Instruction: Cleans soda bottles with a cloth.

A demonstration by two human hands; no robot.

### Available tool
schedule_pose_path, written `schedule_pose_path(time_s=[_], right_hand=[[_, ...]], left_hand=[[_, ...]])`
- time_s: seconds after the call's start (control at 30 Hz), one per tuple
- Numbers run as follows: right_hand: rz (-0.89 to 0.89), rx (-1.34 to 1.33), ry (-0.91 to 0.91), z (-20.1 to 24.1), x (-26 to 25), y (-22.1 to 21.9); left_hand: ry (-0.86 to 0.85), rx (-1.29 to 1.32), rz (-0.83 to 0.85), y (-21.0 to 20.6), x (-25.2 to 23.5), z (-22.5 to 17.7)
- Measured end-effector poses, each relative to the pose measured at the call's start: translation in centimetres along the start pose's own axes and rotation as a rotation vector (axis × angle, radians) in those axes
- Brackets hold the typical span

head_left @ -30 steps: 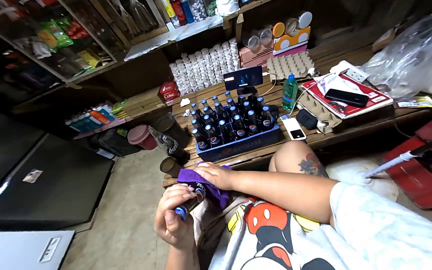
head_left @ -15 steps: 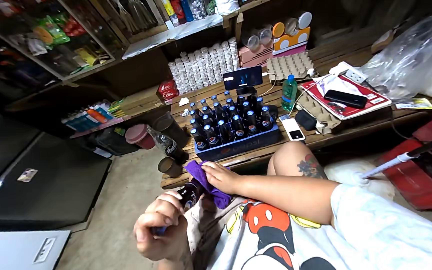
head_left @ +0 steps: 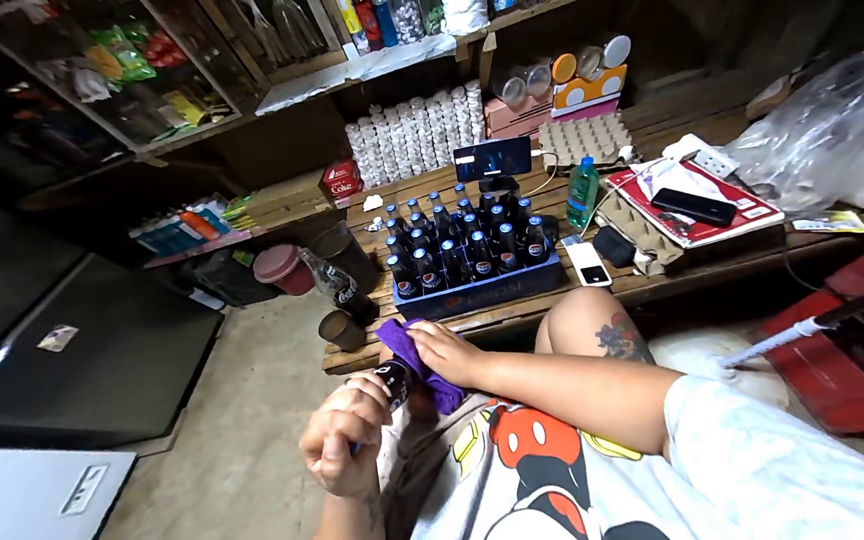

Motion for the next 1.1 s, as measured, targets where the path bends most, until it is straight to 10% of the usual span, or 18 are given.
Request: schedule_pose_path(time_s=[0.4,0.73,1.1], right_hand=[[0.019,0.02,0.062,0.8,0.6,0.2],[-0.19,-0.05,0.676,7.6,4.6,-0.5],[-0.256,0.059,0.776,7.6,4.6,-1.0]], left_hand=[[-0.061,-0.102,0.036,-1.1,0.6,-0.4],[-0.093,-0.481,-0.071,-0.5,0.4,-1.3],[-0.111,-0.487,-0.03,-0.6,1.1,-1.7]])
Point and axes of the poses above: each hand's wrist, its own x-axis away from the middle knuckle, its own y-axis out of the back of the hand, z = x × y, the point moved 6 cm from there along -x, towards the middle knuckle, and after that the axes turned 7 degrees about -y, right-handed, at the moved point
